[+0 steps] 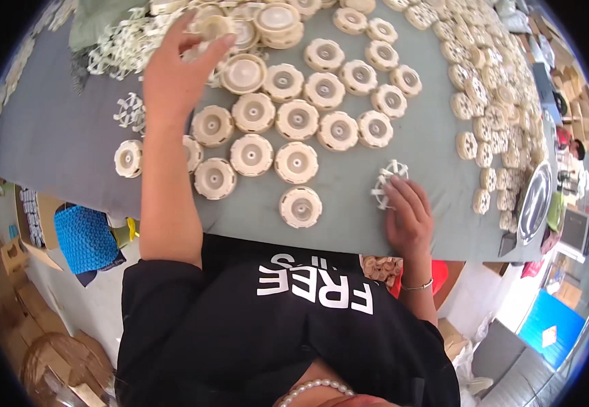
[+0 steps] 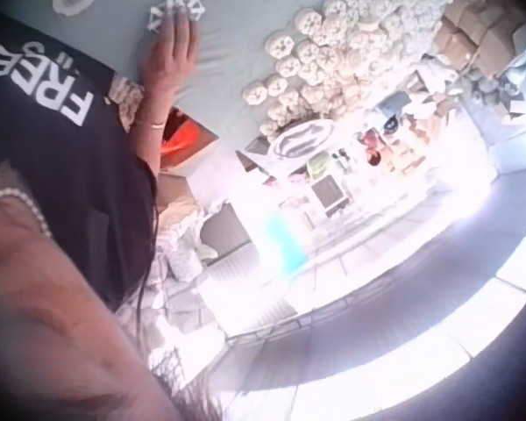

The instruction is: The person assembles small white plastic components by hand. They pick up a base piece, insert a metal spring, and then fit a cross-shaped plastic piece into the center. The person repeats this process for multiple units, placing the finished assemblies on the table.

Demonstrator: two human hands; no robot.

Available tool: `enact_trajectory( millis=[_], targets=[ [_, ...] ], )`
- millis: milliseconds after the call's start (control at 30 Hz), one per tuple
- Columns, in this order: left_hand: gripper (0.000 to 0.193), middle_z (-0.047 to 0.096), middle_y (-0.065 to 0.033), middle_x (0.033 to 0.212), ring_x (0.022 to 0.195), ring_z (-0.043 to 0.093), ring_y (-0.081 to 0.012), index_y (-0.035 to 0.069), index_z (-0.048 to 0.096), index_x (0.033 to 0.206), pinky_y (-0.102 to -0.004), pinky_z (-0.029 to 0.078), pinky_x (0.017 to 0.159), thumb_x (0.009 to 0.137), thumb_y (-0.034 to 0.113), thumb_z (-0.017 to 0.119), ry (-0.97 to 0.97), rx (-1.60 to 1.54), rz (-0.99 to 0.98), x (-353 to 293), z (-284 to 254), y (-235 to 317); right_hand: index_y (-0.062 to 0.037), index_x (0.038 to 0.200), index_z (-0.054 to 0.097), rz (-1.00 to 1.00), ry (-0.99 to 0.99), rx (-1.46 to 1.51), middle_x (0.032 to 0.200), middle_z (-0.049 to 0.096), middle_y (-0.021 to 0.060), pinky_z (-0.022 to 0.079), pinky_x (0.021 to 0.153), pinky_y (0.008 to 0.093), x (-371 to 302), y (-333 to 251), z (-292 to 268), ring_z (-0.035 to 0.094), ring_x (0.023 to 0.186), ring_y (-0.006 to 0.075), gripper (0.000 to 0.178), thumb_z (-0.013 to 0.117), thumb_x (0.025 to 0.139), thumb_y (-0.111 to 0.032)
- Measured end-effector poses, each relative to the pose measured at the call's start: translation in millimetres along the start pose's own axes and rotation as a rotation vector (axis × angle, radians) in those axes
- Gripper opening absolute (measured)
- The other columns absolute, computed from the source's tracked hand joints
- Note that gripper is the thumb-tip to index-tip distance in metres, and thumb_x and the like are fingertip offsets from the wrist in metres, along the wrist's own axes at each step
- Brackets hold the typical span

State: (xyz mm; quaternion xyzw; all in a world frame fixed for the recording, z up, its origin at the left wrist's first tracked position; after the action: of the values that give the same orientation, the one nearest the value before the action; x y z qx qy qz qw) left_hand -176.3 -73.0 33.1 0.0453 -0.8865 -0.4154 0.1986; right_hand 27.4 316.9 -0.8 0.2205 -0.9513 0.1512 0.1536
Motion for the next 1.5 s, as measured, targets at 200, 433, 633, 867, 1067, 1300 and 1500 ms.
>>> enact_trajectory(
  millis=[200,433,633,867,1067,1300,1500],
  targets=[
    [0.066,0.076,-0.0158,0.119,0.112,0.071,-0.0346,0.017,0.071,0.139,-0.0433,0.054,0.097,0.084,0.051,0.085,-0.009,0.276,0.102,-4,-9,43,-0.0101,0.145,0.061,0.287,-0.132,0.369,0.155,0.053,0.0171,0.046,0.115,0.0483,2,9,-32,0.054,0.139,0.0406,0.075,0.081,0.073,-0.011],
    [0.066,0.069,-0.0108,0.122,0.107,0.069,-0.0265,0.012,0.068,0.134,-0.0378,0.057,0.088,0.079,0.04,0.09,-0.571,-0.11,0.451,-136,60,127,-0.0141,0.145,0.06,0.327,-0.48,0.43,0.137,0.062,0.0095,0.055,0.097,0.0435,44,33,-37,0.065,0.119,0.0335,0.072,0.08,0.076,-0.003],
    [0.066,0.058,-0.0143,0.131,0.111,0.065,-0.0326,0.007,0.058,0.134,-0.0418,0.059,0.087,0.079,0.025,0.088,-0.94,0.144,0.524,-203,103,137,-0.013,0.132,0.066,0.227,-0.494,0.414,0.121,0.064,0.0072,0.058,0.083,0.0426,48,28,-25,0.07,0.099,0.0314,0.06,0.086,0.076,-0.01],
    [0.062,0.06,-0.0141,0.121,0.108,0.066,-0.0321,0.007,0.058,0.134,-0.0407,0.058,0.084,0.079,0.02,0.086,-0.979,0.061,0.448,-186,92,131,-0.0107,0.132,0.065,0.245,-0.561,0.433,0.118,0.064,0.0079,0.058,0.082,0.0415,49,29,-17,0.07,0.1,0.0311,0.065,0.088,0.072,-0.01],
    [0.058,0.063,-0.013,0.116,0.096,0.067,-0.0323,0.007,0.06,0.135,-0.0395,0.058,0.082,0.081,0.016,0.08,-0.794,-0.303,0.484,-172,88,128,-0.0095,0.132,0.063,0.173,-0.498,0.479,0.122,0.064,0.0084,0.058,0.084,0.043,64,29,-20,0.069,0.098,0.0339,0.062,0.087,0.075,-0.007],
    [0.044,0.06,-0.0072,0.121,0.107,0.064,-0.0197,0.005,0.06,0.132,-0.0341,0.059,0.087,0.089,0.016,0.061,-1.373,-1.042,-0.502,-158,98,110,-0.0062,0.128,0.064,0.365,-0.308,0.535,0.114,0.07,0.0083,0.055,0.08,0.035,82,63,-17,0.067,0.092,0.0239,0.06,0.089,0.073,-0.01],
    [0.038,0.057,-0.008,0.121,0.11,0.06,-0.0181,0.004,0.059,0.127,-0.035,0.059,0.087,0.094,0.022,0.059,-1.291,-1.102,-0.565,-144,95,108,-0.007,0.127,0.066,0.322,-0.343,0.66,0.113,0.071,0.0069,0.055,0.076,0.0327,80,73,-8,0.067,0.089,0.0211,0.059,0.091,0.073,-0.011]
  ],
)
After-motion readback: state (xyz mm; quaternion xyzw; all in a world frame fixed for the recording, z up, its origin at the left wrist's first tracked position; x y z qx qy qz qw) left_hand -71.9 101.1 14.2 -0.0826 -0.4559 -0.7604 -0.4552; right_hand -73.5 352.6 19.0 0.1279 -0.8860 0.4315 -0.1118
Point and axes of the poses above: each hand's wrist, its own x-axis towards the middle knuckle, its own z-axis out of the palm, y = z × x, the point moved 3 cm from there along x, towards the middle knuckle
